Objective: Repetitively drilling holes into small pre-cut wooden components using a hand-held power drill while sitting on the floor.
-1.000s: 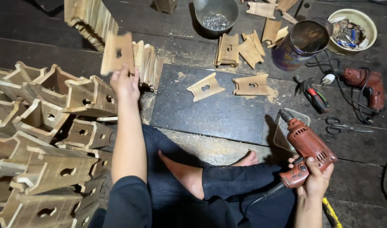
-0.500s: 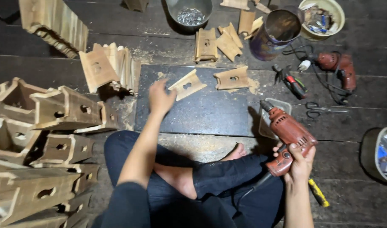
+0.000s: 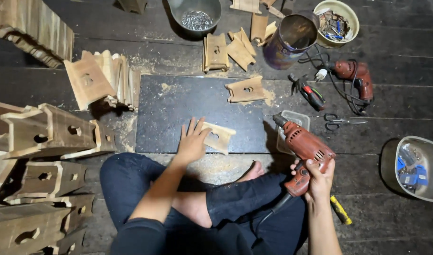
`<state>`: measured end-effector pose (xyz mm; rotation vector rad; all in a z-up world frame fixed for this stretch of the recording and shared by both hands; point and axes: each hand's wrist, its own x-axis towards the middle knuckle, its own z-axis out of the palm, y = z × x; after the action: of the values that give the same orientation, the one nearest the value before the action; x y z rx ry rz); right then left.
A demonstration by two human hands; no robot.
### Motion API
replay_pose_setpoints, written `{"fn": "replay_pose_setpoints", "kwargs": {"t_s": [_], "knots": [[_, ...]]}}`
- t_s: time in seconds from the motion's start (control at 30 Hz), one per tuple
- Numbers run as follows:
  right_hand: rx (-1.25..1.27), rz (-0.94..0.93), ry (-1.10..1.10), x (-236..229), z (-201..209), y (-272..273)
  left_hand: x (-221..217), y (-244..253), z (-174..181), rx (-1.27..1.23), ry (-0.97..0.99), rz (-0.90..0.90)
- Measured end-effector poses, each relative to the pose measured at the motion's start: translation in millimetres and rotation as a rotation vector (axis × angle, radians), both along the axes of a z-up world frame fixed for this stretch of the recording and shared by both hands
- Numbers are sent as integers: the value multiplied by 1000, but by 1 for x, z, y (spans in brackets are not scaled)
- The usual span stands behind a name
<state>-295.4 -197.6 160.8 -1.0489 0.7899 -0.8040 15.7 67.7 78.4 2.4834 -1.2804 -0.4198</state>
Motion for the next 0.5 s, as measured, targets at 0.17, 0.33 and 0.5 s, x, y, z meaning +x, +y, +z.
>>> {"fn": "replay_pose_setpoints", "kwargs": {"t_s": [0.17,0.33,0.5], "knots": [[-70,43,54,1,18,14,-39,-14,7,201,126,202],[-73,162,70,-7,44,34,-31,-43,-17,112,115,189],[-101,302,163,-1,72,52,-23,-42,-40,76,29,149]]}}
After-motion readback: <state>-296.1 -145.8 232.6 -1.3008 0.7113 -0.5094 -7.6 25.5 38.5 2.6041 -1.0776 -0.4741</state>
